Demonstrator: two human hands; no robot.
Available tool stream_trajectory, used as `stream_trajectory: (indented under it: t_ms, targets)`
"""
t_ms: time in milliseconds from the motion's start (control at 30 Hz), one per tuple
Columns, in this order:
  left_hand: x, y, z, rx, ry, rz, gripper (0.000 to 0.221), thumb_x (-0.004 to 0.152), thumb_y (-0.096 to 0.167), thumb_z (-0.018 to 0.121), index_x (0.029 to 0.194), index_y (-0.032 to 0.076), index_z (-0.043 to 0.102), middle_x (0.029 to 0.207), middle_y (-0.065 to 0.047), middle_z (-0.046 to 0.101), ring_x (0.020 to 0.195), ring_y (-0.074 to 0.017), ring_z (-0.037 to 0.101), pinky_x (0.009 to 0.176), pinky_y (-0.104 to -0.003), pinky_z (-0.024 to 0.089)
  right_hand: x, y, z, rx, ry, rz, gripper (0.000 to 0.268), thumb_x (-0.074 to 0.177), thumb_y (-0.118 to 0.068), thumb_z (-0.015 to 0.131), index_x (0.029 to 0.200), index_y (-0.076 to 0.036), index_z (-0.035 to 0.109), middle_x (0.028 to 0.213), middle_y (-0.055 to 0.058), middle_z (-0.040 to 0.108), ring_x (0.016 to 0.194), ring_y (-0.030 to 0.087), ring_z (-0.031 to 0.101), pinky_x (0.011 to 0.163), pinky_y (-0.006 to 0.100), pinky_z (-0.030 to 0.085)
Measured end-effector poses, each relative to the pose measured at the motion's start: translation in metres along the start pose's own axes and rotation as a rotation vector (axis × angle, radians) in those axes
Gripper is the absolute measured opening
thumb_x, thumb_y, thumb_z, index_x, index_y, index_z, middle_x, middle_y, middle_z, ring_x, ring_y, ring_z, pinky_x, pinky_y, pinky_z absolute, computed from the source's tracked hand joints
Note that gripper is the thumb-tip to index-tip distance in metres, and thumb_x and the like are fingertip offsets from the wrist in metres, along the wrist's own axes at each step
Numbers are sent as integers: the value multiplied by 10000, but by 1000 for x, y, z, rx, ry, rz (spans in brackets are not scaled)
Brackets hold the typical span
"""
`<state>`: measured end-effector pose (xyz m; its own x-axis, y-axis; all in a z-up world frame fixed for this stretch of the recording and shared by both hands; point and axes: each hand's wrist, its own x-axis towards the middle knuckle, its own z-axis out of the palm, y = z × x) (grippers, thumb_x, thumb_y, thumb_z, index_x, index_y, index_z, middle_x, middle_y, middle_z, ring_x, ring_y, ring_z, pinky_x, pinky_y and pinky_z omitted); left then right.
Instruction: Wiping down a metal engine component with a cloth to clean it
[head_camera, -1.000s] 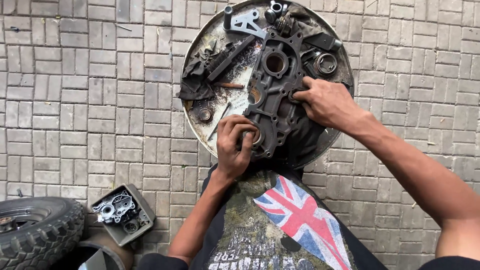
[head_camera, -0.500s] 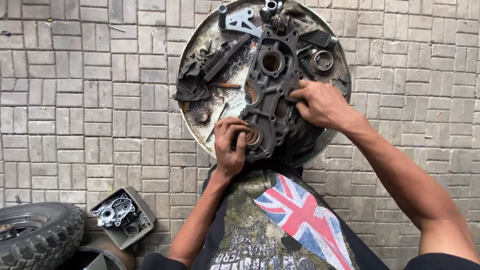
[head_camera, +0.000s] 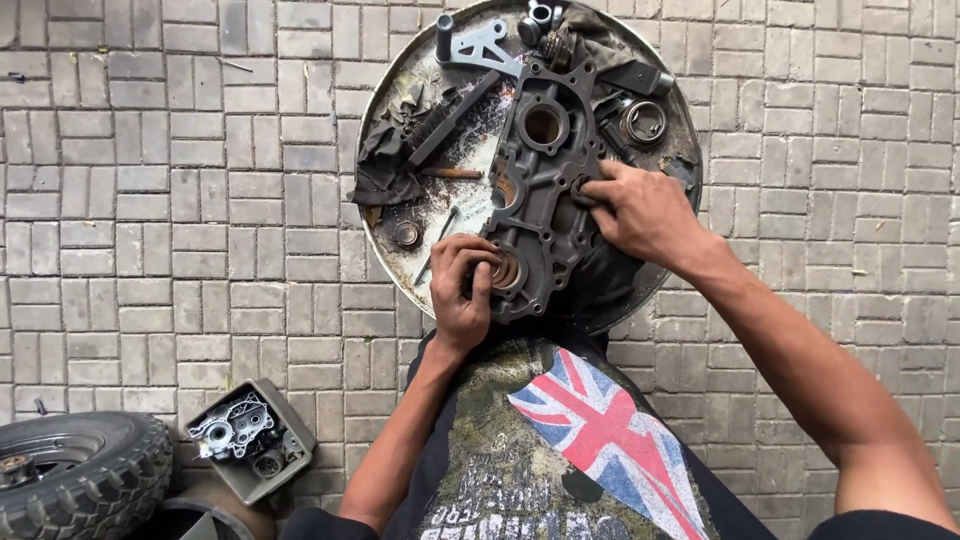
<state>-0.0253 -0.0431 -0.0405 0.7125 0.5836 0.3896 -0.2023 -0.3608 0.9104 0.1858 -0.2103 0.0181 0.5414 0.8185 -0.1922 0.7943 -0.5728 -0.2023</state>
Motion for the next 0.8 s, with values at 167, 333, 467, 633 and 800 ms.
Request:
stream_trajectory:
  t_ms: [167,333,467,633,800]
  targets:
    - [4,6,-5,11,-43,-7,241,1028,231,530,886,127,695,994,-43,684,1071,-260,570,1031,-410,421,-10,-11,-9,491,65,11,148,844,-107,596,927,-101,718,883,171,641,874,440,680,774,537,551]
    - [12,16,-15,19,-116,-90,284,1050,268,494,916,127,702,970,-47,698,1047,-257,600,998,-419,419,-41,-2,4,1236,346,168,187,962,-6,589,1101,1,714,991,135,706,918,189,649,907,383,569]
    - [42,59,1,-184,-208,-100,233,1036,248,515,1037,119,709,1049,-73,715,1090,-271,633,1009,-411,455,-64,-34,-1,1964,452,-19,374,1045,-251,454,1165,66,609,1152,287,648,1147,361,642,995,485,561]
    - [61,71,30,-421,-422,-14,428,1011,359,584,1335,80,609,1170,-109,679,1111,-248,646,958,-409,510,-71,-75,-11,2087,418,-329,491,1035,-377,432,1180,78,545,1274,300,477,1278,411,491,1082,568,461]
    - [68,89,35,-470,-525,21,559,990,542,576,1343,110,611,1065,-48,673,1054,-202,650,962,-378,508,-81,-87,-17,1966,605,-330,467,1066,-314,370,970,77,607,1149,278,458,1102,355,502,994,477,474]
